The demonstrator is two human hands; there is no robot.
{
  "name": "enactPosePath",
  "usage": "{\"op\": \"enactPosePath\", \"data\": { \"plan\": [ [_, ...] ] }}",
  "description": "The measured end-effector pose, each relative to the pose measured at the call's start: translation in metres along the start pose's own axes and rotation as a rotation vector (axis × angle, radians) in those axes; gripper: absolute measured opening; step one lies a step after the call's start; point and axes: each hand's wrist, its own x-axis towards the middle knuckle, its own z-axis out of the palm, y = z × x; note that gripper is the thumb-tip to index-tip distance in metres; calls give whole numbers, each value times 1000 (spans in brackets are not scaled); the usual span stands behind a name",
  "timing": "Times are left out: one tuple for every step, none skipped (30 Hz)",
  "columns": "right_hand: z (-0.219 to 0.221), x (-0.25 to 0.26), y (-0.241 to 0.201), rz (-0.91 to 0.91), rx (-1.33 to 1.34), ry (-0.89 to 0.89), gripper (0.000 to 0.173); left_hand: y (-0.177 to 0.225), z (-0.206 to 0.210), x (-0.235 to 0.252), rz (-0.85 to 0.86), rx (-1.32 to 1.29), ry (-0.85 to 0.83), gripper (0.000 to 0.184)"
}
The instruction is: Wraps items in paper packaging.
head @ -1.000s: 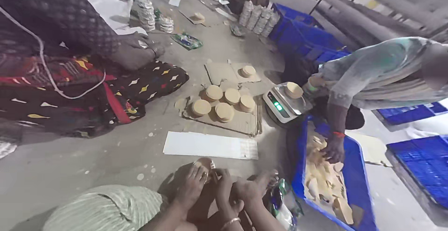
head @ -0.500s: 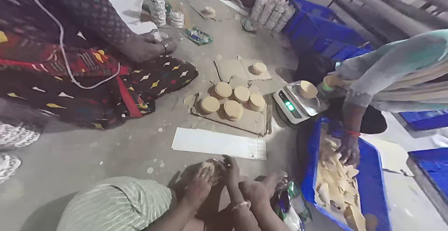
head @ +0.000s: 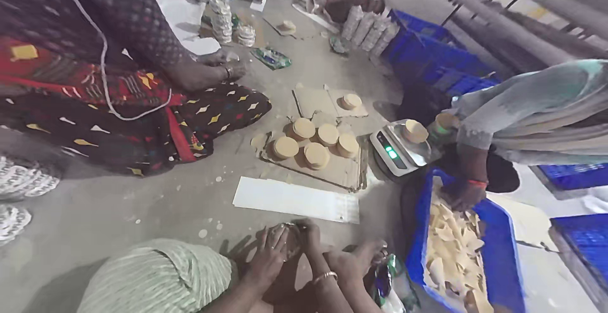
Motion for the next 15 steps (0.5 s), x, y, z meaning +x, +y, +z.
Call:
{"op": "enactPosePath", "data": {
  "plan": [
    [2,-4,-4,-44,-69,23,17,1,-8,-1,-36,-8,-32,31],
    [3,-17,-9,-66,-168,68,15,3,-14,-3,-81,-9,-55,33],
    [-1,-36,-16,-57,-276,80,16,4,-18,-5,-114,6,-91,38],
    [-13,-52,-28,1,-394,-1,21,4,-21,-5,-123,15,-123,42],
    [-33,-62,-43,93,-526,-147,28,4,-21,-5,-131,25,-145,44],
    [-43,-70,-45,112,-593,-217,30,5,-18,-6,-145,22,-158,46],
    [-35,-75,-27,4,-580,-115,27,6,-14,-8,-155,20,-159,46],
    [-10,-71,5,-179,-478,115,22,4,-10,-9,-156,19,-145,46],
    [0,-59,4,-117,-323,104,19,2,-10,-8,-153,9,-159,46],
    [1,-43,-3,-19,-199,30,20,1,-13,-6,-152,-4,-198,45],
    [1,-27,-8,14,-121,-41,23,-1,-16,-4,-148,-19,-234,43],
    [2,-15,-11,-47,-84,-74,22,-2,-18,-3,-138,-41,-250,38],
    [4,-9,-13,-159,-89,-80,17,-4,-19,-2,-129,-66,-260,33],
    [7,-8,-13,-274,-118,-73,12,-6,-18,-2,-122,-88,-269,29],
    [10,-10,-10,-385,-156,-42,10,-8,-18,-3,-117,-100,-276,28]
  ]
}}
